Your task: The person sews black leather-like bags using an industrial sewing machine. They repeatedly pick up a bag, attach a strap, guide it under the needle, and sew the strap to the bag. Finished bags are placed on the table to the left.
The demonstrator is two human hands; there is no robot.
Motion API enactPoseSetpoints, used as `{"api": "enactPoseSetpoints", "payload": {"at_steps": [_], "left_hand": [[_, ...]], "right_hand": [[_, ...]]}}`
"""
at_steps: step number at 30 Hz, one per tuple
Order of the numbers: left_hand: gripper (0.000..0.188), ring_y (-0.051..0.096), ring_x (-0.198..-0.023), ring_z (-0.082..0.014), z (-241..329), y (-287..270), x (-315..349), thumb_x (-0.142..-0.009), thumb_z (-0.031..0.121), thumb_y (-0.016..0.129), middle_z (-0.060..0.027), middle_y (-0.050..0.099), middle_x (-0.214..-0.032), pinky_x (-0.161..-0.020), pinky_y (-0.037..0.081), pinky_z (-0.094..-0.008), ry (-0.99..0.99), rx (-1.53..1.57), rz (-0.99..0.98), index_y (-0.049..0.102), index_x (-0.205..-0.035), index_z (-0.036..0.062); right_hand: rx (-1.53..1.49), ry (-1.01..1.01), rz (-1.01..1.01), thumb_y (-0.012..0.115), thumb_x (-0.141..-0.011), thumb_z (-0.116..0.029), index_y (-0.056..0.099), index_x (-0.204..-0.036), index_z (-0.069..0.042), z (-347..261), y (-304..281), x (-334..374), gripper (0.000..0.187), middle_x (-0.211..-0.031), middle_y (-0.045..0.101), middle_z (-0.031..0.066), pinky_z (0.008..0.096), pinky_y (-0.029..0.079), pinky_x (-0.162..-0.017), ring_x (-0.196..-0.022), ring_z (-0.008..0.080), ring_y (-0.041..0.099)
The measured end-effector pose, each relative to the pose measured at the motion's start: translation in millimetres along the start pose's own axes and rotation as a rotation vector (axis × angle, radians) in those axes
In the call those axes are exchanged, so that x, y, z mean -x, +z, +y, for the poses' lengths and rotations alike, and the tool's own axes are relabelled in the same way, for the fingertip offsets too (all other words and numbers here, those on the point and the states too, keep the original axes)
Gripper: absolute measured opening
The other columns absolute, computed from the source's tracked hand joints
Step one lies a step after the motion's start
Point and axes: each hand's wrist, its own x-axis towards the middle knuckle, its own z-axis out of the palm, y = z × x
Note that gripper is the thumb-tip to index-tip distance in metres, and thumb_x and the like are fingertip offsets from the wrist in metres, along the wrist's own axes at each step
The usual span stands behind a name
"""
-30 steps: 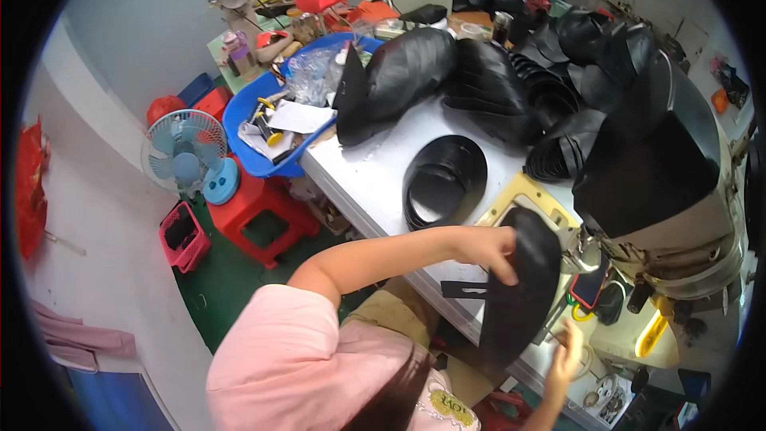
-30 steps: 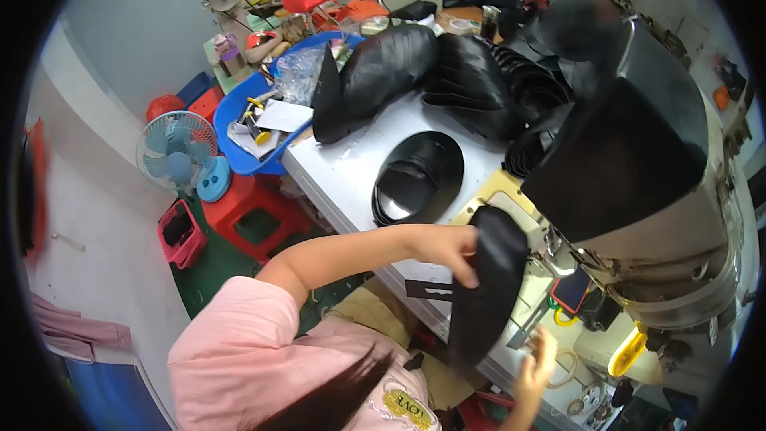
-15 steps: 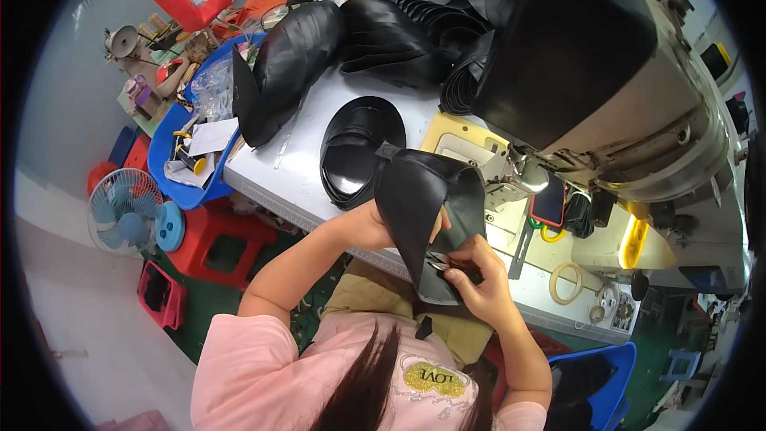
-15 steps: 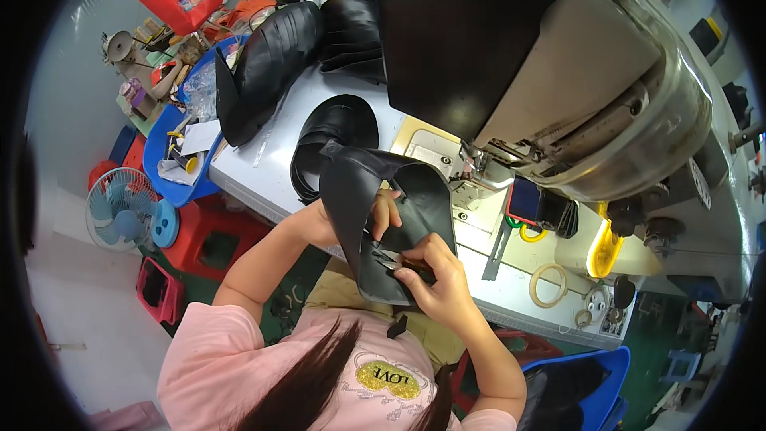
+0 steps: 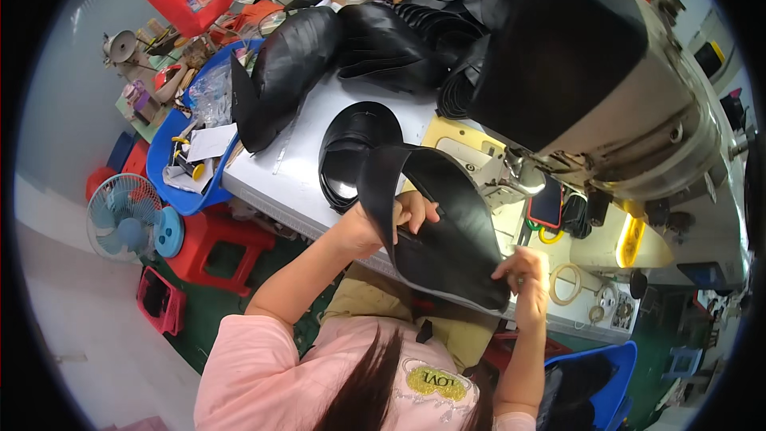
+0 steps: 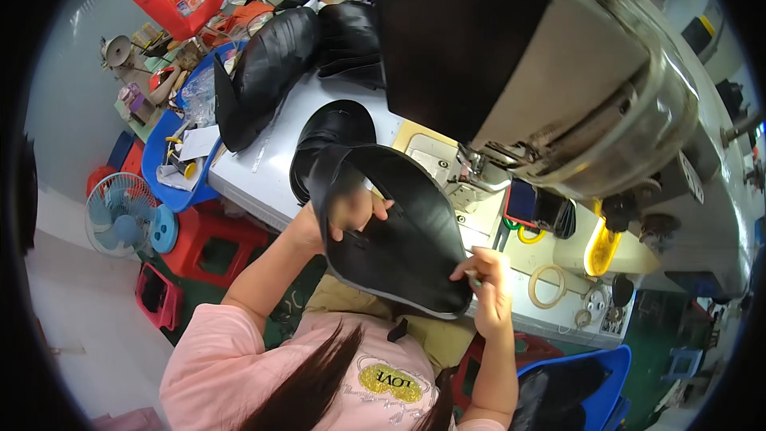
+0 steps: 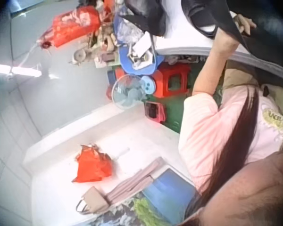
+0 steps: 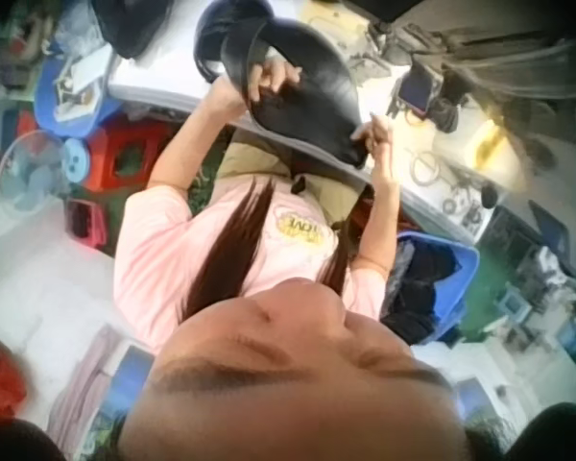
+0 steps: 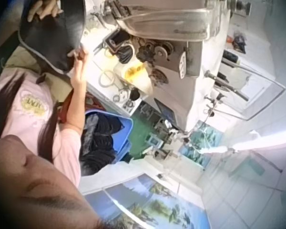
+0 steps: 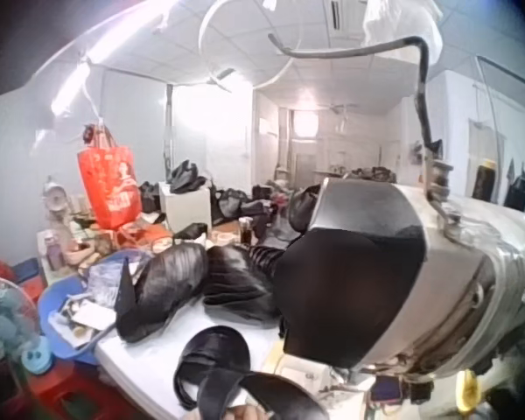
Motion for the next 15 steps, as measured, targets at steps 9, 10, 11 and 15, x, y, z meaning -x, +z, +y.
{"api": "enactPoseSetpoints", "payload": {"at_steps": [9,10,11,15], "left_hand": [[0.02,0.049,-0.097,-0.0259,42,-1,-11,-0.073,0.02,0.066,-0.0028,0.048,-0.078,-0.103,0.024,-0.0421,0.013,-0.31,-0.061,0.055,-0.056,0.0195],[0.02,0.049,-0.095,-0.026,43,0,-10,-0.073,0.02,0.067,-0.0035,0.047,-0.077,-0.095,0.03,-0.04,-0.012,-0.33,-0.043,0.054,-0.056,0.019],[0.02,0.049,-0.093,-0.0261,44,2,-9,-0.072,0.02,0.067,-0.0041,0.047,-0.077,-0.088,0.035,-0.0378,-0.035,-0.352,-0.026,0.054,-0.056,0.0185],[0.023,0.049,-0.089,-0.0254,36,9,-9,-0.07,0.016,0.067,-0.0055,0.046,-0.075,-0.067,0.037,-0.0295,-0.046,-0.35,-0.033,0.051,-0.053,0.0168]], "right_hand": [[0.491,-0.08,-0.126,0.065,-0.072,-0.002,0.053,-0.089,0.003,-21,34,-34,0.021,-0.08,0.054,0.0115,0.0287,0.047,-0.063,-0.073,0.0236,0.059],[0.538,-0.117,-0.083,0.065,-0.072,-0.001,0.053,-0.089,0.003,-21,36,-35,0.021,-0.08,0.054,0.0116,0.0292,0.047,-0.062,-0.072,0.0245,0.059],[0.584,-0.154,-0.04,0.065,-0.072,-0.001,0.053,-0.089,0.003,-22,39,-38,0.021,-0.08,0.054,0.0117,0.0297,0.047,-0.061,-0.071,0.0255,0.059],[0.437,-0.153,-0.206,0.065,-0.072,-0.001,0.053,-0.088,0.002,-33,52,-49,0.02,-0.081,0.052,0.0125,0.0307,0.048,-0.064,-0.072,0.0271,0.06]]}}
